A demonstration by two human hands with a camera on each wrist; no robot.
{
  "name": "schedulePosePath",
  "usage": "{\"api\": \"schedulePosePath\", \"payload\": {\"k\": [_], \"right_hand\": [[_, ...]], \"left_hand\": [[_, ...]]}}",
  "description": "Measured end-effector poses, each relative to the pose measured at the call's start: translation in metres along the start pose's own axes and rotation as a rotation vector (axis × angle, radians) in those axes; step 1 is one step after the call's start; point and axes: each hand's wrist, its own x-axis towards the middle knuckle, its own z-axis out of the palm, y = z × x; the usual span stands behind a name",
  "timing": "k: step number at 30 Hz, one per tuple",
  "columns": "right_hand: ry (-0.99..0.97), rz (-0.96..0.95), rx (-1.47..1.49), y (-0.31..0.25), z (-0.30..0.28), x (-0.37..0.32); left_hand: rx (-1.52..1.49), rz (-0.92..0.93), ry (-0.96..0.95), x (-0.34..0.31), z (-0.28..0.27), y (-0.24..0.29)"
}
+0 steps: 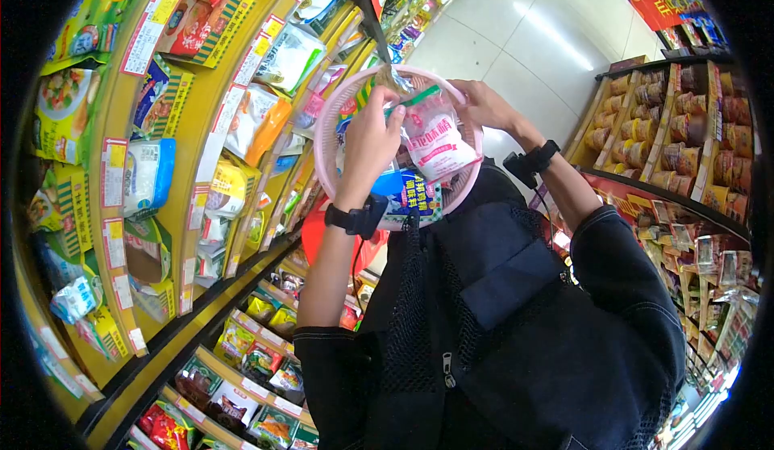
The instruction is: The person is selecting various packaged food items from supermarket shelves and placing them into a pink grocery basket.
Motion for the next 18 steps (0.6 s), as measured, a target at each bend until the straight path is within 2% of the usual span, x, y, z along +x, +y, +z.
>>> {"api": "schedulePosePath", "payload": {"k": [2, 4, 6, 7, 9, 13, 15, 18], "right_hand": [[-0.020, 0.009, 0.026, 0.003, 0.000, 0.000], [-0.040, 0.021, 0.008, 0.004, -0.002, 0.000], [-0.059, 0.034, -0.011, 0.008, -0.001, 0.000], [-0.037, -0.001, -0.017, 0.009, 0.000, 0.001], [-0.011, -0.036, -0.021, 0.011, 0.000, 0.000], [0.003, 0.034, -0.012, 0.005, -0.004, -0.006], [0.003, 0.059, -0.005, 0.007, -0.005, -0.006], [-0.036, 0.074, 0.002, 0.006, -0.006, -0.009]], "left_hand": [[0.070, 0.001, -0.247, 0.012, -0.009, 0.004], [0.063, 0.063, -0.179, 0.017, -0.005, -0.004], [0.205, 0.251, -0.321, 0.030, -0.009, 0.002], [0.206, 0.247, -0.318, 0.035, -0.009, 0.006], [0.275, 0.124, -0.479, 0.043, -0.008, 0.020], [0.231, 0.112, -0.462, 0.042, 0.002, 0.017], [0.044, 0.147, -0.386, 0.036, 0.001, 0.025], [0.178, 0.174, -0.315, 0.036, -0.010, 0.051]]}}
